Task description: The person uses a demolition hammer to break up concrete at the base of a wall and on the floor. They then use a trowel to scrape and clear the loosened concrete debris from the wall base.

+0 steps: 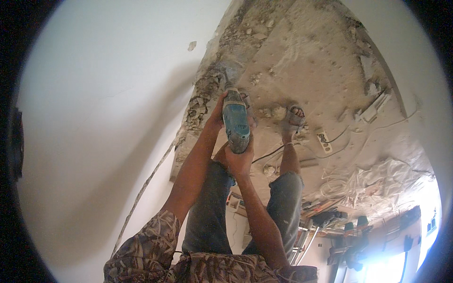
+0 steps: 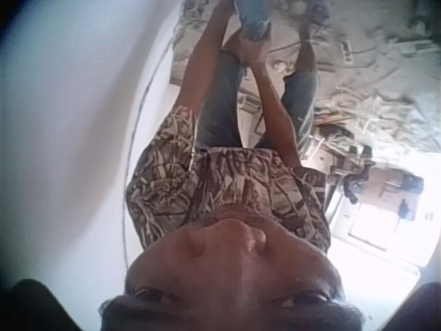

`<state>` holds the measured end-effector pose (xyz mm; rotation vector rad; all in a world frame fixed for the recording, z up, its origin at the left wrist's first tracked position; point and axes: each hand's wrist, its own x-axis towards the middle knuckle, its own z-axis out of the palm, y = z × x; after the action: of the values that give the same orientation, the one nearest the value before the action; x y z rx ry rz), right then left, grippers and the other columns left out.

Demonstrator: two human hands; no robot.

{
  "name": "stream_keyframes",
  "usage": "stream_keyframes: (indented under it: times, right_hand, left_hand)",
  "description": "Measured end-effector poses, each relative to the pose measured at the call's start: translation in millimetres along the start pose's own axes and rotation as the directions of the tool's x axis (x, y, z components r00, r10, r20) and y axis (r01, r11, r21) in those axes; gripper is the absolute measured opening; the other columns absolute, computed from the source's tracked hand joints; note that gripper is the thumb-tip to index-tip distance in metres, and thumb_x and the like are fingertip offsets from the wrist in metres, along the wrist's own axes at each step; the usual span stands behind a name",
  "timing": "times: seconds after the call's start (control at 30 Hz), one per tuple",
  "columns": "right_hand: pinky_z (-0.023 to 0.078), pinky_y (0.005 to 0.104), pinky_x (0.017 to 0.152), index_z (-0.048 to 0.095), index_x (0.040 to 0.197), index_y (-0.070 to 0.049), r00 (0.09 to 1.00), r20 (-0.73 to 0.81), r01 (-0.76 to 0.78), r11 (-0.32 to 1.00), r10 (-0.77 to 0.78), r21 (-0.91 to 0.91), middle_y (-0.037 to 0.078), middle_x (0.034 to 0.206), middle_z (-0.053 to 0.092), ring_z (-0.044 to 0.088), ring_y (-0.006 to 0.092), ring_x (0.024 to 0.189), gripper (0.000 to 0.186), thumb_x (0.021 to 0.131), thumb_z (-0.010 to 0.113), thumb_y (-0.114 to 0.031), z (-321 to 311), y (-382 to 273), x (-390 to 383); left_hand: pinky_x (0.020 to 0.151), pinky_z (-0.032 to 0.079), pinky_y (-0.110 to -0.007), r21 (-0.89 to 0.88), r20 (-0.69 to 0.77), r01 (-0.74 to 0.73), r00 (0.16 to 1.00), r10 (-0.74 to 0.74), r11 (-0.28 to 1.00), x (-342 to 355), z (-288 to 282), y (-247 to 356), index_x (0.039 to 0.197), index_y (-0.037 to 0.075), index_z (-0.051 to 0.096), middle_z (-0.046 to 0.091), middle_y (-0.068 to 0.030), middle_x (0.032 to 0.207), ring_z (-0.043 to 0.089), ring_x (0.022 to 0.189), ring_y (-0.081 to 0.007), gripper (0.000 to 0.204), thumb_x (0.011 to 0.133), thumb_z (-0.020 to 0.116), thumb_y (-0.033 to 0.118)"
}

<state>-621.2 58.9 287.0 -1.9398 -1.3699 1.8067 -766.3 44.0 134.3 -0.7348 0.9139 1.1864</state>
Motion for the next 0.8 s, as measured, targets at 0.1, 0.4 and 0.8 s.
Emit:
stream_keyframes:
  times: [0.1,0.4,0.8]
  right_hand:
    - [0.051,0.0317,0.061,0.049,0.123,0.0,0.997,0.038,-0.07,0.994,0.067,0.086,0.01,0.091,0.062,0.062,0.0164,0.07,0.054,0.075,0.07,-0.01,1.3,1.2,13.3]
    - [0.051,0.0314,0.065,0.058,0.11,-0.001,0.886,0.271,-0.447,0.848,0.376,0.286,0.008,0.09,0.065,0.062,0.0172,0.072,0.042,0.071,0.07,-0.011,-47.7,-6.0,62.3]
    - [0.046,0.0384,0.094,0.044,0.137,-0.002,0.944,0.281,-0.203,0.975,0.171,0.087,0.017,0.119,0.06,0.06,0.026,0.11,0.068,0.074,0.068,-0.011,-86.8,-33.1,-11.4]
  left_hand:
    - [0.089,0.054,-0.045,0.047,-0.067,0.011,0.998,-0.008,0.999,15.4,-7.7,5.4,0.127,0.003,0.056,0.067,-0.0172,0.109,0.067,0.1,-0.0312,0.072,0.088,0.051,0.064]
    - [0.094,0.049,-0.047,0.125,-0.347,0.048,0.938,-0.002,0.991,49.8,26.9,-2.4,0.126,0.004,0.055,0.064,-0.0182,0.117,0.063,0.103,-0.0326,0.072,0.085,0.059,0.063]
    - [0.099,0.047,-0.047,-0.035,-0.212,-0.043,0.977,0.035,0.998,-45.9,80.4,-28.5,0.134,0.005,0.051,0.06,-0.0178,0.125,0.06,0.112,-0.0326,0.085,0.08,0.061,0.07]
